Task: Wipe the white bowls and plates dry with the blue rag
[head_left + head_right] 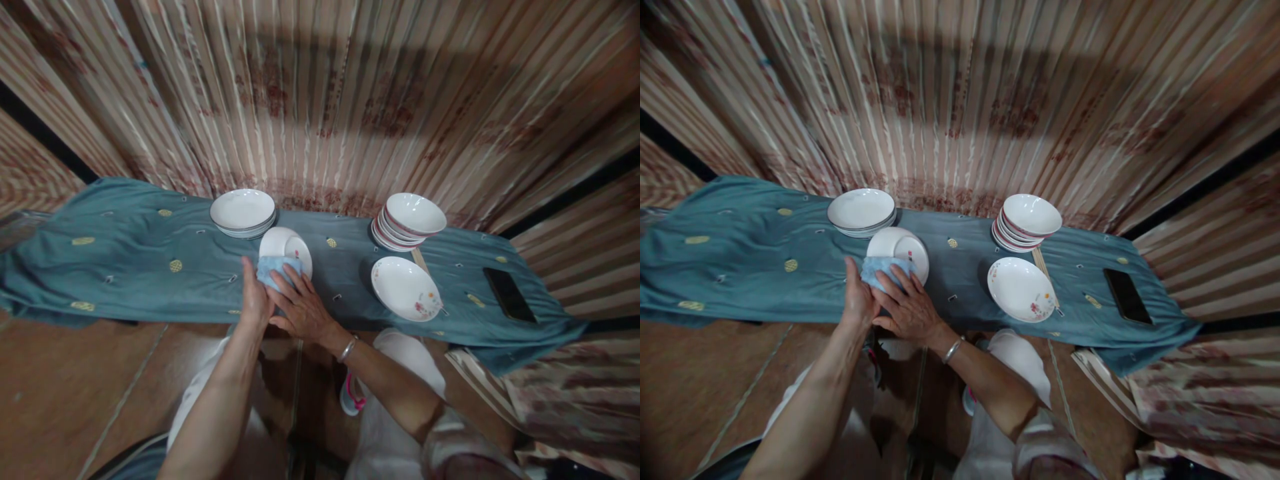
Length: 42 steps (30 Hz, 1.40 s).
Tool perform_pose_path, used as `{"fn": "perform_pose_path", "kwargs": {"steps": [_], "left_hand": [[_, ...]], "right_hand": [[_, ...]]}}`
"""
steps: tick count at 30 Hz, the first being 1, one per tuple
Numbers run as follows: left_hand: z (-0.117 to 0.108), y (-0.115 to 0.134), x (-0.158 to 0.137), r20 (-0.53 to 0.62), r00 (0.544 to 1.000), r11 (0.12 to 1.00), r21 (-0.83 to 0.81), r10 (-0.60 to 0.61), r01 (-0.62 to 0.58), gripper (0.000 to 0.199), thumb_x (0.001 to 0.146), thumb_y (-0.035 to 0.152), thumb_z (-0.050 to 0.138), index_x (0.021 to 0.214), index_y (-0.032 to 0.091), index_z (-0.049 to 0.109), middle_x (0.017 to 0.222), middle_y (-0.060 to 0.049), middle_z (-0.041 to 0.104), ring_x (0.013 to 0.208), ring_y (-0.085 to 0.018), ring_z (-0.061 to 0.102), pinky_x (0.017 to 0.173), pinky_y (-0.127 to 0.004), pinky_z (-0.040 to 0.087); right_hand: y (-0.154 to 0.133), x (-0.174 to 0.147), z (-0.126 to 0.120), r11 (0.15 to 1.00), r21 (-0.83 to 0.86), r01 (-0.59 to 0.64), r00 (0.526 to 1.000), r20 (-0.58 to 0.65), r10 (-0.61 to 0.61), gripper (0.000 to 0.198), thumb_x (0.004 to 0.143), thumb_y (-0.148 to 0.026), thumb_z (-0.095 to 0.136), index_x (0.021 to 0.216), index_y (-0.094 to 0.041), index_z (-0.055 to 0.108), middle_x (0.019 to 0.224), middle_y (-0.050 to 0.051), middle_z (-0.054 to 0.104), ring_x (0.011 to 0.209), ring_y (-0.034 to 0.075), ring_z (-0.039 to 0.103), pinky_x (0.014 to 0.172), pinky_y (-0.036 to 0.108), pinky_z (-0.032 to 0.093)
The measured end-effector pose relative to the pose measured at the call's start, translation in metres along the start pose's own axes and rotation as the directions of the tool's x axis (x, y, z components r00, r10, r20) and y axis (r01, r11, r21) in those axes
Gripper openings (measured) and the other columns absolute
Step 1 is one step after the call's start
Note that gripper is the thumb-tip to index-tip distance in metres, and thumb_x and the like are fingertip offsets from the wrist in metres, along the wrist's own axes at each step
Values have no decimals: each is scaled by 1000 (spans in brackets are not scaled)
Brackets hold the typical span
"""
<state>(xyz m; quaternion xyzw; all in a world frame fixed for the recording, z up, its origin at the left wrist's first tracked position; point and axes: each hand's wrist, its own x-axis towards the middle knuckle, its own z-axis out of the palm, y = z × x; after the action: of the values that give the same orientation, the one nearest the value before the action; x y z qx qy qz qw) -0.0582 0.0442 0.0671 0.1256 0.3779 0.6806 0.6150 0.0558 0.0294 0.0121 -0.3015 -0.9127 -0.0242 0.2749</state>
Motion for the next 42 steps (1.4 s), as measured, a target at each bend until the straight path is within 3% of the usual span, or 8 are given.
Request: {"fn": "perform_pose_path", "kwargs": {"steps": [9, 17, 22, 28, 33, 42], "left_hand": [[-1, -2, -4, -69, 996, 994, 101, 50, -43, 55, 86, 64, 46, 92, 16, 71, 94, -11, 75, 115, -27, 63, 98, -33, 49], [-3, -12, -1, 90, 986, 983, 111, 138, -147, 49, 83, 58, 56, 98, 14, 71, 110, -12, 72, 122, -25, 57, 101, -33, 45], [-12, -18, 5, 140, 977, 951, 242, 164, -194, 50, 74, 56, 69, 101, 14, 72, 107, -11, 73, 113, -25, 62, 98, -33, 44], [-10, -17, 3, 106, 984, 941, 294, 142, -168, 51, 67, 58, 72, 91, 12, 72, 84, -9, 75, 93, -26, 68, 80, -32, 51], [-10, -19, 2, 121, 985, 934, 323, 121, -154, 59, 64, 64, 72, 85, 9, 72, 76, -11, 73, 85, -26, 69, 74, -32, 52], [-11, -18, 2, 130, 985, 925, 349, 110, -149, 63, 63, 65, 72, 88, 7, 73, 85, -14, 75, 95, -30, 68, 85, -38, 51]], "right_hand": [[10, 12, -14, 998, 47, -39, 999, 32, 38, 53, 93, -56, 44, 139, -29, 47, 155, 5, 35, 149, 30, 12, 119, 57, 11], [20, 23, -24, 998, 14, -68, 996, -55, 69, 56, 95, -52, 41, 143, -24, 42, 157, 9, 30, 149, 30, 7, 118, 55, 13], [25, 31, -35, 988, 59, -140, 990, -20, 142, 50, 96, -44, 44, 141, -23, 45, 157, 8, 31, 149, 28, 11, 119, 53, 12], [30, 37, -40, 977, 119, -175, 981, -62, 184, 49, 98, -45, 36, 140, -21, 46, 155, 9, 33, 149, 27, 11, 118, 51, 15], [39, 41, -39, 960, 195, -202, 965, -129, 229, 53, 100, -45, 27, 139, -16, 46, 152, 13, 36, 148, 26, 15, 119, 48, 18], [63, 43, -28, 839, 449, -307, 897, -159, 413, 54, 100, -48, 18, 142, -20, 38, 149, 9, 40, 145, 20, 26, 121, 46, 21]]}}
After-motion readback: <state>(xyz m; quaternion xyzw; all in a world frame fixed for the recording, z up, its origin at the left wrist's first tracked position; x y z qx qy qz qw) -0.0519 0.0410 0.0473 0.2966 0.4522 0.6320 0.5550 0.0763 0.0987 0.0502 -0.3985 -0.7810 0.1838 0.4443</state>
